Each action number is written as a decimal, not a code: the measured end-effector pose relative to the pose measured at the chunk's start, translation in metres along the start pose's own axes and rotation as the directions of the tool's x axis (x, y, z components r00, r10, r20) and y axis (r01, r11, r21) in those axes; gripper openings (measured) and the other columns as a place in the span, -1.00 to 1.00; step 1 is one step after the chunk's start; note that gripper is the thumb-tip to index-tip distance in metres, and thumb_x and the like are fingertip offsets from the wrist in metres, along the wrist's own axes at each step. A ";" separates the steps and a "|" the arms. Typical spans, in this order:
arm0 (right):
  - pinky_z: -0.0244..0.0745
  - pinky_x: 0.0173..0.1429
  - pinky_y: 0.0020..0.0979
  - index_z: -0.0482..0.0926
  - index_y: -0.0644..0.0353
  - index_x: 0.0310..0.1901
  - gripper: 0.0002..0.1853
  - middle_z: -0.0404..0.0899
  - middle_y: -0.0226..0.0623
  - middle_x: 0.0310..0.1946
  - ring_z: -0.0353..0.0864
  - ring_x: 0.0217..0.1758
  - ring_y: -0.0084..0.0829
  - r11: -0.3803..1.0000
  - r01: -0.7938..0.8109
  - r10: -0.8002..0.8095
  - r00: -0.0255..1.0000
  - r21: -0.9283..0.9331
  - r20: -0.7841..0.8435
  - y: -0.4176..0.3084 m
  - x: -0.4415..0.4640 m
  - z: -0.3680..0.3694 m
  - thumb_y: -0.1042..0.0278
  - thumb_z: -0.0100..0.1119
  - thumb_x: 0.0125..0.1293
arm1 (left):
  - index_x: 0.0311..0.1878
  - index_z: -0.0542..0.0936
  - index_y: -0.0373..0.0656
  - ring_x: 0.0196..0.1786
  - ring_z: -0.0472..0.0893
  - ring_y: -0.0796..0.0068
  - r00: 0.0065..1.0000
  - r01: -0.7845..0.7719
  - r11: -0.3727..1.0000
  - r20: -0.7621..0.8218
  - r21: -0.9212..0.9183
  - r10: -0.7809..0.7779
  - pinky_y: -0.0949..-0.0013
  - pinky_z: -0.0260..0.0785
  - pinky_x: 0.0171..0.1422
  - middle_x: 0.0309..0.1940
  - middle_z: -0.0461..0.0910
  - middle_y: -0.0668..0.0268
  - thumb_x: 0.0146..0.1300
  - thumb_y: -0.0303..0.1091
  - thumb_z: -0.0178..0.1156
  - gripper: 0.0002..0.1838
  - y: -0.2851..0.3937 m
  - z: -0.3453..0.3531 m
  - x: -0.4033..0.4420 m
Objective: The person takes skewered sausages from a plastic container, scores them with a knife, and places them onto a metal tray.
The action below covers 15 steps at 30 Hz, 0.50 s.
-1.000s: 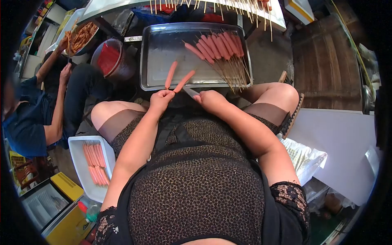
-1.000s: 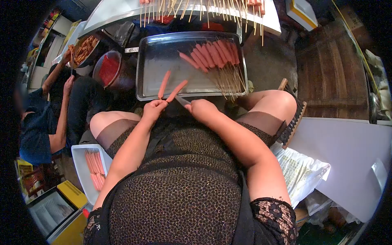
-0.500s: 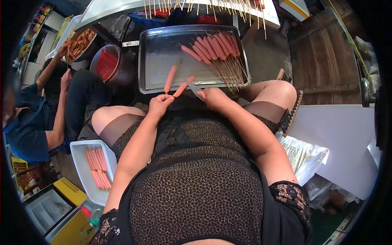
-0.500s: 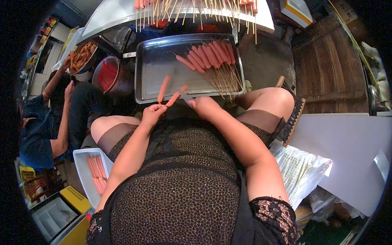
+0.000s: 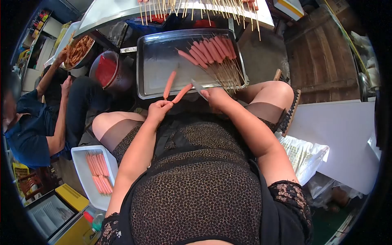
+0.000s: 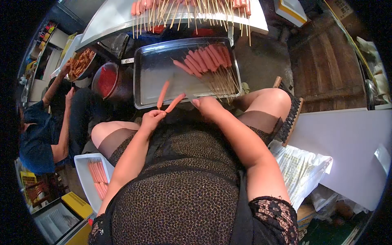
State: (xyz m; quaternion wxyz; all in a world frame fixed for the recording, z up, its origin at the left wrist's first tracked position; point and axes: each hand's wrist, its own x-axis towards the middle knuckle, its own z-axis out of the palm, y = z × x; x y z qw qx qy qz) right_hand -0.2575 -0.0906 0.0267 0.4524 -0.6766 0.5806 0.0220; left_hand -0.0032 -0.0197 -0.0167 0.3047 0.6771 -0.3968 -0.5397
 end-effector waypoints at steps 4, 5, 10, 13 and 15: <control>0.39 -0.11 -0.10 0.59 0.32 -0.35 -0.46 0.58 0.04 -0.45 0.56 -0.25 0.01 0.957 0.198 -0.221 0.971 -0.213 -0.091 0.016 0.006 0.022 -0.06 -0.18 0.36 | -0.25 0.64 -0.21 -0.51 0.38 0.75 1.000 0.001 0.999 -0.011 0.034 -0.001 0.62 0.18 -0.44 -0.53 0.50 0.54 0.12 -0.33 0.29 -0.82 -0.013 -0.002 0.008; 0.39 -0.11 -0.10 0.59 0.32 -0.35 -0.46 0.58 0.04 -0.45 0.56 -0.25 0.01 0.956 0.199 -0.223 0.971 -0.213 -0.092 0.017 0.008 0.021 -0.06 -0.18 0.36 | -0.25 0.64 -0.21 -0.51 0.38 0.75 1.000 0.000 0.999 -0.012 0.034 0.000 0.62 0.18 -0.44 -0.53 0.50 0.54 0.12 -0.33 0.29 -0.82 -0.014 -0.002 0.009; 0.38 -0.07 -0.08 0.59 0.35 -0.32 -0.47 0.57 0.09 -0.38 0.55 -0.20 0.06 0.994 -0.093 0.095 0.995 0.052 -0.035 -0.004 -0.003 -0.008 -0.04 -0.16 0.35 | -0.24 0.63 -0.17 -0.54 0.38 0.75 0.999 -0.041 0.999 -0.017 0.026 0.041 0.61 0.19 -0.47 -0.55 0.49 0.53 0.18 -0.27 0.24 -0.81 -0.010 0.002 0.006; 0.38 -0.09 -0.06 0.58 0.35 -0.36 -0.47 0.56 0.10 -0.38 0.54 -0.21 0.09 0.998 0.060 -0.062 0.992 -0.026 -0.107 -0.003 -0.005 -0.001 -0.02 -0.18 0.36 | -0.21 0.62 -0.15 -0.58 0.36 0.75 0.999 -0.050 0.999 -0.017 -0.013 0.050 0.62 0.17 -0.50 -0.57 0.46 0.53 0.22 -0.24 0.20 -0.80 -0.011 -0.001 0.006; 0.38 -0.10 -0.05 0.57 0.34 -0.38 -0.47 0.56 0.10 -0.40 0.54 -0.23 0.09 0.990 0.122 -0.130 0.983 -0.072 -0.129 -0.006 -0.008 0.002 -0.02 -0.18 0.37 | -0.20 0.62 -0.15 -0.59 0.35 0.75 0.999 -0.029 0.999 -0.024 -0.042 0.028 0.62 0.16 -0.52 -0.58 0.45 0.53 0.22 -0.24 0.19 -0.80 -0.010 -0.001 0.009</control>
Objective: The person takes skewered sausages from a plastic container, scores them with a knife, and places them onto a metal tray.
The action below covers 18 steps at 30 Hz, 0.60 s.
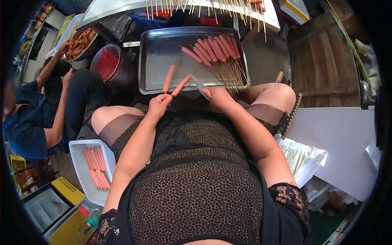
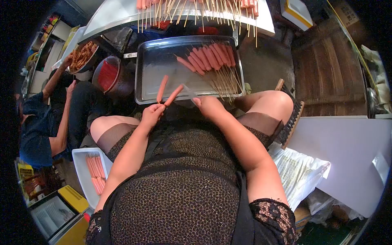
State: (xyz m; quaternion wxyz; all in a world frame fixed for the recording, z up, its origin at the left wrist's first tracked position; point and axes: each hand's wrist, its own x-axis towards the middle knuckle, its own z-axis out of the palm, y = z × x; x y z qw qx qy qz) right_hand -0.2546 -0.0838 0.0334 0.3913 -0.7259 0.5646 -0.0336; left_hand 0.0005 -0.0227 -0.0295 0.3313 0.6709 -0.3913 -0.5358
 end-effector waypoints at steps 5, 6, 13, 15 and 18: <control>0.38 -0.09 -0.05 0.57 0.30 -0.36 -0.47 0.56 0.10 -0.38 0.53 -0.21 0.07 0.992 0.086 -0.077 0.992 -0.096 0.099 -0.010 -0.003 0.014 -0.06 -0.19 0.36 | -0.20 0.61 -0.13 -0.63 0.33 0.76 0.999 -0.046 0.991 0.009 0.127 0.046 0.60 0.15 -0.55 -0.60 0.44 0.52 0.25 -0.21 0.15 -0.79 -0.004 0.001 0.001; 0.39 -0.10 -0.05 0.57 0.29 -0.37 -0.47 0.57 0.08 -0.39 0.54 -0.23 0.06 0.986 0.118 -0.107 0.989 -0.113 0.100 -0.008 -0.001 0.017 -0.05 -0.18 0.36 | -0.20 0.61 -0.13 -0.63 0.33 0.76 0.999 -0.045 0.991 0.007 0.127 0.044 0.60 0.15 -0.55 -0.60 0.44 0.52 0.25 -0.21 0.15 -0.79 -0.004 0.001 0.001; 0.41 -0.11 -0.07 0.58 0.28 -0.37 -0.50 0.58 0.03 -0.40 0.55 -0.24 0.05 0.980 0.148 -0.134 0.985 -0.132 0.112 -0.013 0.001 0.022 -0.04 -0.16 0.34 | -0.26 0.61 -0.17 -0.58 0.37 0.72 0.995 -0.096 0.973 -0.018 0.209 0.102 0.55 0.20 -0.48 -0.59 0.46 0.51 0.26 -0.21 0.13 -0.77 0.002 0.003 0.001; 0.41 -0.13 -0.07 0.58 0.28 -0.37 -0.52 0.58 0.04 -0.39 0.55 -0.24 0.05 0.975 0.186 -0.173 0.978 -0.118 0.114 -0.013 0.000 0.031 -0.01 -0.14 0.34 | -0.27 0.61 -0.19 -0.56 0.38 0.71 0.993 -0.104 0.969 -0.028 0.223 0.113 0.54 0.22 -0.46 -0.58 0.47 0.51 0.25 -0.21 0.13 -0.77 0.004 0.005 0.000; 0.42 -0.14 -0.07 0.58 0.27 -0.37 -0.53 0.58 0.04 -0.39 0.55 -0.25 0.05 0.962 0.214 -0.189 0.970 -0.170 0.153 -0.017 -0.006 0.033 0.00 -0.13 0.34 | -0.29 0.62 -0.20 -0.54 0.39 0.72 0.994 -0.092 0.961 -0.031 0.259 0.104 0.54 0.23 -0.44 -0.59 0.48 0.51 0.23 -0.22 0.16 -0.77 0.002 0.004 0.001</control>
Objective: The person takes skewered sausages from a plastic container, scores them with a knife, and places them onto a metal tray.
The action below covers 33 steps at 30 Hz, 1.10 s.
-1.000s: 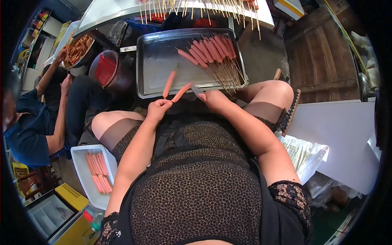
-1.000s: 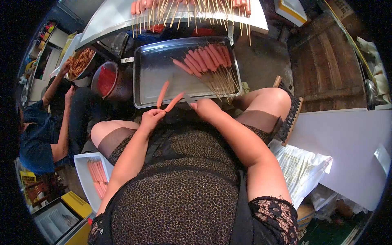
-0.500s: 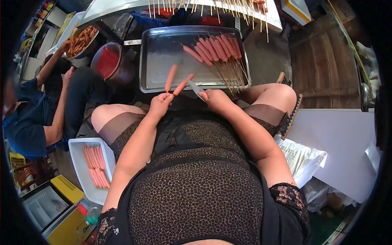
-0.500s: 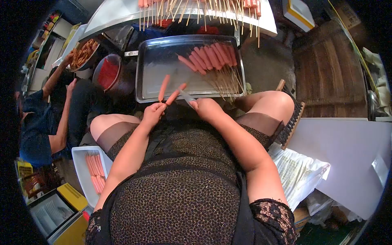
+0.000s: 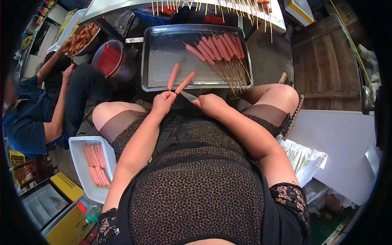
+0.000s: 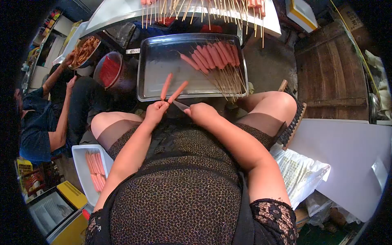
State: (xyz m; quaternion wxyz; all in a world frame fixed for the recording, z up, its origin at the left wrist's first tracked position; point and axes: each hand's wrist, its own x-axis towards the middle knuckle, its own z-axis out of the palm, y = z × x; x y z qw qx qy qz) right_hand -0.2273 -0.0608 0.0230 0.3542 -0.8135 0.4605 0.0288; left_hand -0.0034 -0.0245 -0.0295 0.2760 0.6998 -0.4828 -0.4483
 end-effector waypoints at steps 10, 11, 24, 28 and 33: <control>0.40 -0.10 -0.07 0.58 0.31 -0.33 -0.50 0.58 0.06 -0.37 0.56 -0.22 0.04 1.000 -0.031 0.031 0.999 0.002 -0.009 0.013 0.008 -0.004 -0.03 -0.13 0.34 | -0.31 0.62 -0.23 -0.51 0.41 0.72 1.000 0.011 0.999 0.005 -0.039 -0.011 0.56 0.25 -0.41 -0.58 0.49 0.50 0.20 -0.26 0.20 -0.79 -0.004 -0.001 0.002; 0.40 -0.10 -0.07 0.58 0.31 -0.33 -0.50 0.58 0.06 -0.37 0.56 -0.22 0.04 0.999 -0.032 0.032 0.999 0.001 -0.010 0.014 0.010 -0.006 -0.03 -0.13 0.34 | -0.30 0.62 -0.23 -0.51 0.41 0.72 1.000 0.011 0.996 0.008 -0.087 -0.010 0.56 0.25 -0.41 -0.57 0.49 0.49 0.20 -0.25 0.20 -0.79 -0.003 0.000 0.002; 0.38 -0.08 -0.07 0.58 0.32 -0.35 -0.49 0.57 0.09 -0.38 0.53 -0.21 0.09 0.996 -0.086 0.088 0.993 0.030 -0.077 0.027 0.012 -0.002 -0.02 -0.16 0.36 | -0.27 0.61 -0.20 -0.50 0.39 0.73 0.997 0.043 0.994 0.070 -0.099 -0.036 0.58 0.22 -0.40 -0.55 0.48 0.52 0.21 -0.24 0.20 -0.79 -0.005 -0.001 0.000; 0.39 -0.10 -0.08 0.58 0.32 -0.35 -0.48 0.57 0.10 -0.38 0.53 -0.22 0.09 0.995 -0.072 0.083 0.982 0.073 -0.169 0.041 0.014 -0.004 -0.04 -0.16 0.36 | -0.25 0.61 -0.20 -0.51 0.38 0.73 0.995 0.044 0.990 0.091 -0.134 -0.032 0.58 0.23 -0.40 -0.55 0.47 0.53 0.22 -0.24 0.19 -0.79 -0.014 -0.001 0.006; 0.38 -0.11 -0.07 0.59 0.31 -0.35 -0.47 0.57 0.10 -0.38 0.53 -0.22 0.08 0.989 -0.143 0.145 0.986 0.036 -0.082 0.032 0.007 -0.014 -0.06 -0.16 0.36 | -0.26 0.61 -0.20 -0.50 0.40 0.73 0.996 0.037 0.994 0.089 -0.104 -0.028 0.57 0.24 -0.40 -0.55 0.48 0.53 0.22 -0.24 0.19 -0.79 -0.013 -0.002 0.006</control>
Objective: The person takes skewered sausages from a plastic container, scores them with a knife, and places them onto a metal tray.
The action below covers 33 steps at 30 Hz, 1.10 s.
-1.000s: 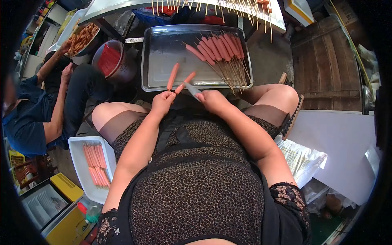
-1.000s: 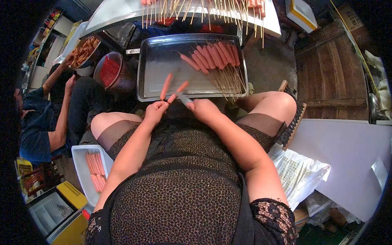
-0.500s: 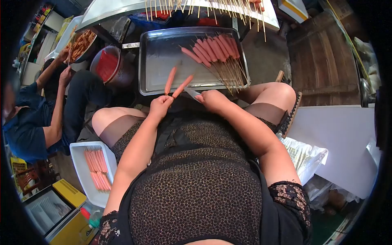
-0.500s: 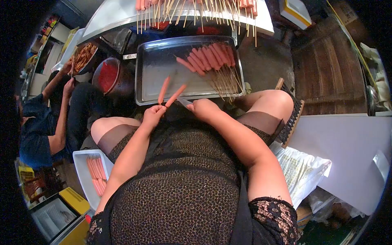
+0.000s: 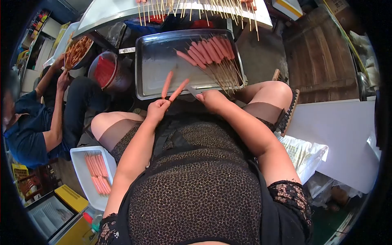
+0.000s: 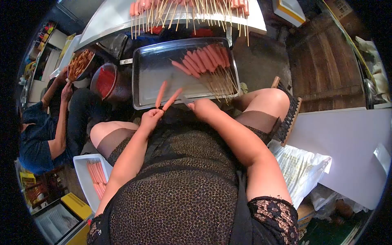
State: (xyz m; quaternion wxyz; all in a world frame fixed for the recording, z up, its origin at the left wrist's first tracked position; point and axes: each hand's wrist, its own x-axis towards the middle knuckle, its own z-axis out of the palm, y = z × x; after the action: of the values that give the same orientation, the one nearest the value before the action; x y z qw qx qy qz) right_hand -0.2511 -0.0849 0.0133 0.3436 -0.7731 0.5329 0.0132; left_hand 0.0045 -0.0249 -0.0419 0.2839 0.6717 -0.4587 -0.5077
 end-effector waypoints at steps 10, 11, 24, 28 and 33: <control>0.38 -0.10 -0.07 0.58 0.26 -0.25 -0.63 0.55 0.14 -0.31 0.53 -0.18 0.06 0.994 -0.047 0.057 0.993 0.094 -0.105 0.019 0.003 -0.005 0.11 -0.11 0.33 | -0.21 0.63 -0.20 -0.40 0.54 0.57 0.988 -0.079 0.983 -0.117 0.164 0.099 0.45 0.36 -0.28 -0.49 0.58 0.35 0.21 -0.18 0.16 -0.73 0.018 0.002 -0.008; 0.41 -0.14 -0.10 0.53 0.20 -0.17 -0.75 0.55 0.08 -0.27 0.54 -0.17 0.03 0.991 0.125 -0.116 0.982 0.051 -0.149 0.032 0.004 -0.006 0.23 -0.03 0.28 | -0.19 0.63 -0.17 -0.37 0.57 0.50 0.969 -0.117 0.970 -0.188 0.213 0.158 0.43 0.38 -0.25 -0.46 0.60 0.30 0.21 -0.17 0.16 -0.73 0.034 0.002 -0.016; 0.28 -0.60 -0.42 0.46 0.28 -0.43 -0.52 0.38 -0.30 -0.71 0.37 -0.73 -0.47 0.925 0.010 0.027 0.995 0.379 -0.092 0.014 0.005 -0.026 -0.02 -0.16 0.40 | 0.22 0.16 0.01 -0.47 0.46 0.67 0.403 -0.692 0.722 -0.821 0.015 0.403 0.67 0.30 -0.42 -0.40 0.52 0.31 0.24 -0.42 0.14 -0.47 0.130 -0.172 -0.219; 0.24 -0.60 -0.45 0.44 0.27 -0.45 -0.53 0.35 -0.34 -0.71 0.32 -0.72 -0.51 0.934 0.064 -0.029 0.994 0.352 -0.103 0.001 0.002 -0.026 -0.01 -0.12 0.39 | -0.06 0.42 -0.14 -0.65 0.26 0.85 0.360 -0.466 0.884 -0.906 0.032 0.223 0.76 0.02 -0.63 -0.44 0.53 0.44 0.33 -0.26 0.06 -0.79 0.122 -0.239 -0.332; 0.18 -0.73 -0.46 0.35 0.19 -0.47 -0.55 0.29 -0.39 -0.75 0.25 -0.82 -0.52 0.897 0.098 -0.063 0.994 0.431 -0.094 0.029 0.019 -0.015 -0.04 -0.15 0.39 | -0.08 0.59 -0.08 -0.51 0.37 0.75 0.398 0.195 0.978 -0.917 0.074 -0.010 0.62 0.19 -0.43 -0.51 0.51 0.45 0.27 -0.32 0.11 -0.80 0.084 -0.280 -0.429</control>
State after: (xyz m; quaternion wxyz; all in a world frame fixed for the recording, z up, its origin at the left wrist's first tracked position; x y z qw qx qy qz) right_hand -0.2723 -0.1146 0.0024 0.4868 -0.6983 0.5028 -0.1502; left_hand 0.2132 0.3044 0.3010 0.3980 0.8878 -0.2283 -0.0348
